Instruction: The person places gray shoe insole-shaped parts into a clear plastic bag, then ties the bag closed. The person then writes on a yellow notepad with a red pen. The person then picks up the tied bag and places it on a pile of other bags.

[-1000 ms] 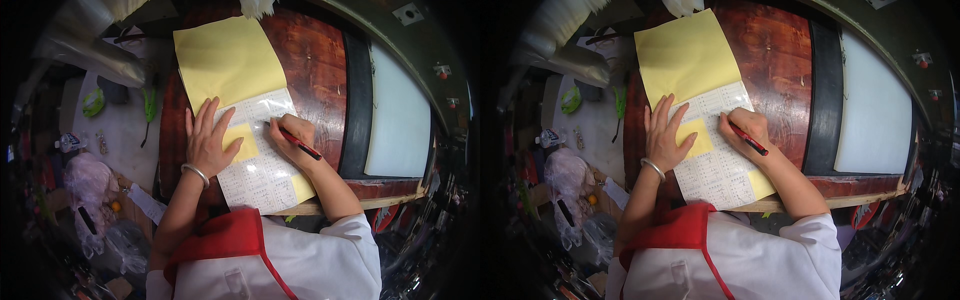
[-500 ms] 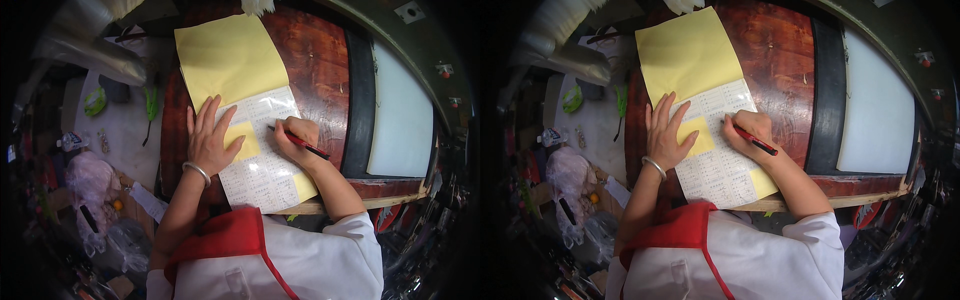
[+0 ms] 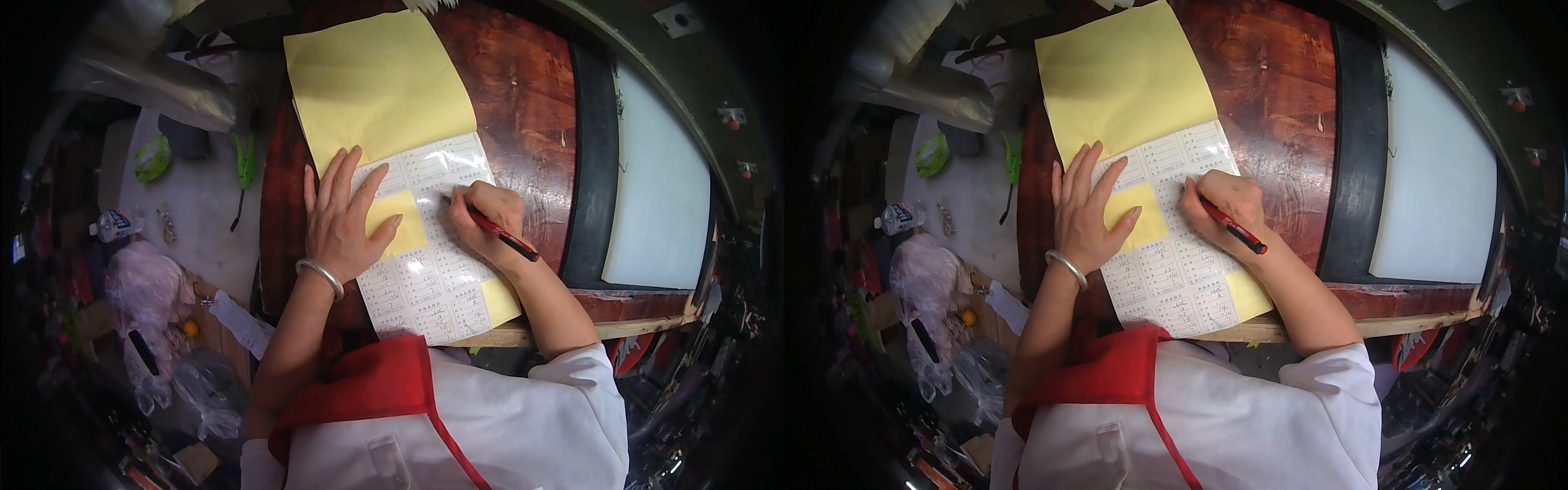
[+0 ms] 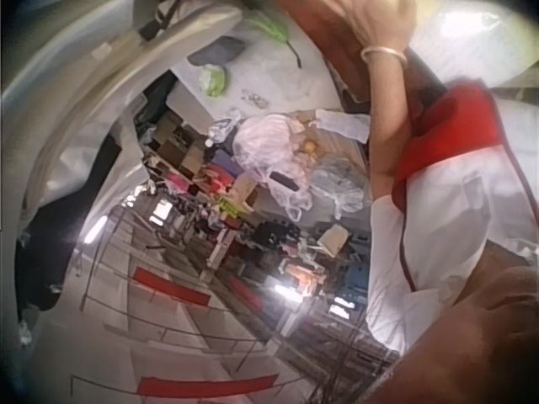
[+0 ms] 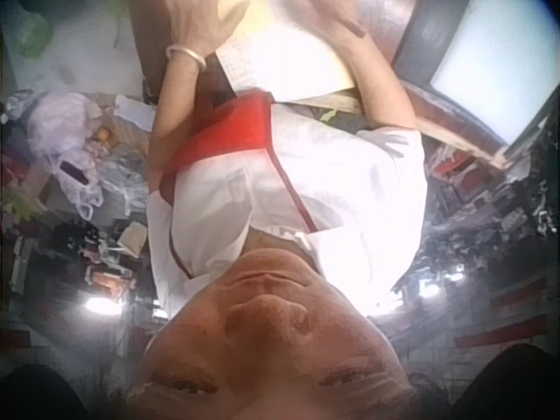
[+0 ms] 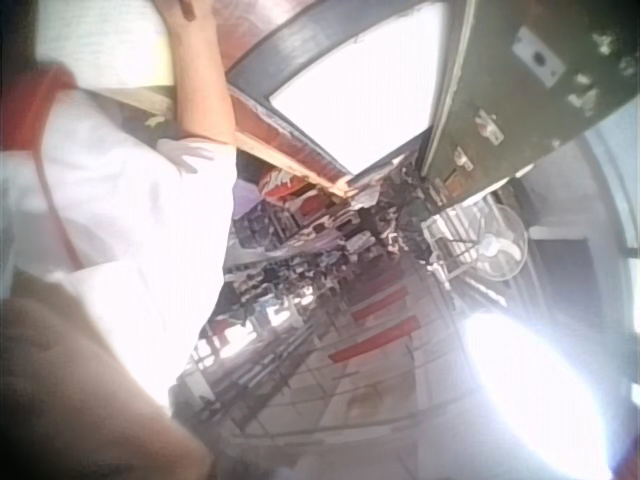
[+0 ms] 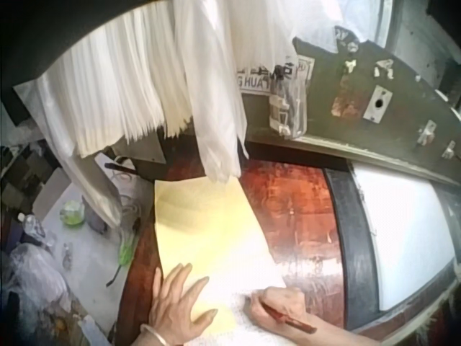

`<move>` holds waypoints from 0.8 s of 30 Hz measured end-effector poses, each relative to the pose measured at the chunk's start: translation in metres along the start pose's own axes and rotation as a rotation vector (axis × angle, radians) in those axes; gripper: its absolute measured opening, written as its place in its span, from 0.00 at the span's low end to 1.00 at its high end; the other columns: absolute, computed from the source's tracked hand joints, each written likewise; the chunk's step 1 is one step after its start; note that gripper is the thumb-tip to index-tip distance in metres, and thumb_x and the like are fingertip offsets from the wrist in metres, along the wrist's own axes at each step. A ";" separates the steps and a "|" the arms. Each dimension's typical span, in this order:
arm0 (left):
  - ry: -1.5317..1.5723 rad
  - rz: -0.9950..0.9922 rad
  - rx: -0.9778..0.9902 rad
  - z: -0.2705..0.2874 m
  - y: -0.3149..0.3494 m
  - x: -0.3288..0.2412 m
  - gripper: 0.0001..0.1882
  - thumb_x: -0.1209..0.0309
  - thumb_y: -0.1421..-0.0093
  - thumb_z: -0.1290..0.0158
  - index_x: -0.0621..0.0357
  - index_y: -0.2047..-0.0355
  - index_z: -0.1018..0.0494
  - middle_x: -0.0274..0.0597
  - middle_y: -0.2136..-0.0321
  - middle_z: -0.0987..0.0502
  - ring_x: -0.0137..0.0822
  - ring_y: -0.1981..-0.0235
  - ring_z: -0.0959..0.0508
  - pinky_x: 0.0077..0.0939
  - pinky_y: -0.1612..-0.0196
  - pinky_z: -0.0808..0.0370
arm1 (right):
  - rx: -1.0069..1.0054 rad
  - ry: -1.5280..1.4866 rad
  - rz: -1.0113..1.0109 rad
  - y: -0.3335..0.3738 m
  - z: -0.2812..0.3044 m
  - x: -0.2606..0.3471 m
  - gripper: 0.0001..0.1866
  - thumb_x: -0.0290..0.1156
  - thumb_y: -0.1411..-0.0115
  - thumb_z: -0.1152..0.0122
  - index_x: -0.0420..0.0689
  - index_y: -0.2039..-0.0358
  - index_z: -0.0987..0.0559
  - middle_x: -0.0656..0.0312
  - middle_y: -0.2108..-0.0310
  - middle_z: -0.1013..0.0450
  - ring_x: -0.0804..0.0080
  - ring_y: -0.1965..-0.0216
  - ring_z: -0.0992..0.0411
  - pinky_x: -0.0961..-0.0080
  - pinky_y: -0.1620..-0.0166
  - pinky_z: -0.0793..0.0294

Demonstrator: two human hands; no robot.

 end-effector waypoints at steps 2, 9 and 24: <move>0.001 0.002 0.001 0.000 0.000 0.000 0.33 0.59 0.50 0.41 0.49 0.43 0.33 0.48 0.38 0.43 0.49 0.36 0.45 0.57 0.35 0.57 | 0.008 0.018 -0.007 0.000 0.000 -0.001 0.18 0.17 0.54 0.36 0.43 0.89 0.37 0.59 0.90 0.40 0.66 0.90 0.38 0.72 0.85 0.40; 0.003 -0.001 -0.004 0.000 0.000 0.001 0.33 0.59 0.50 0.40 0.49 0.43 0.33 0.47 0.38 0.43 0.48 0.36 0.45 0.57 0.35 0.57 | 0.008 0.020 0.000 -0.001 0.000 0.001 0.18 0.17 0.55 0.36 0.43 0.89 0.37 0.60 0.90 0.40 0.66 0.90 0.38 0.72 0.85 0.40; 0.029 0.009 -0.016 0.002 0.000 0.001 0.32 0.59 0.50 0.40 0.49 0.44 0.32 0.47 0.38 0.42 0.47 0.36 0.45 0.57 0.35 0.57 | -0.261 -0.056 -0.414 0.017 0.033 -0.025 0.13 0.23 0.47 0.37 0.42 0.85 0.30 0.62 0.87 0.32 0.78 0.87 0.36 0.79 0.81 0.38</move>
Point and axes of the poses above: each hand's wrist, its own y-axis away from the middle knuckle, its own z-axis out of the back of the hand, x = y × z, the point moved 8 cm from there along -y, towards the middle knuckle
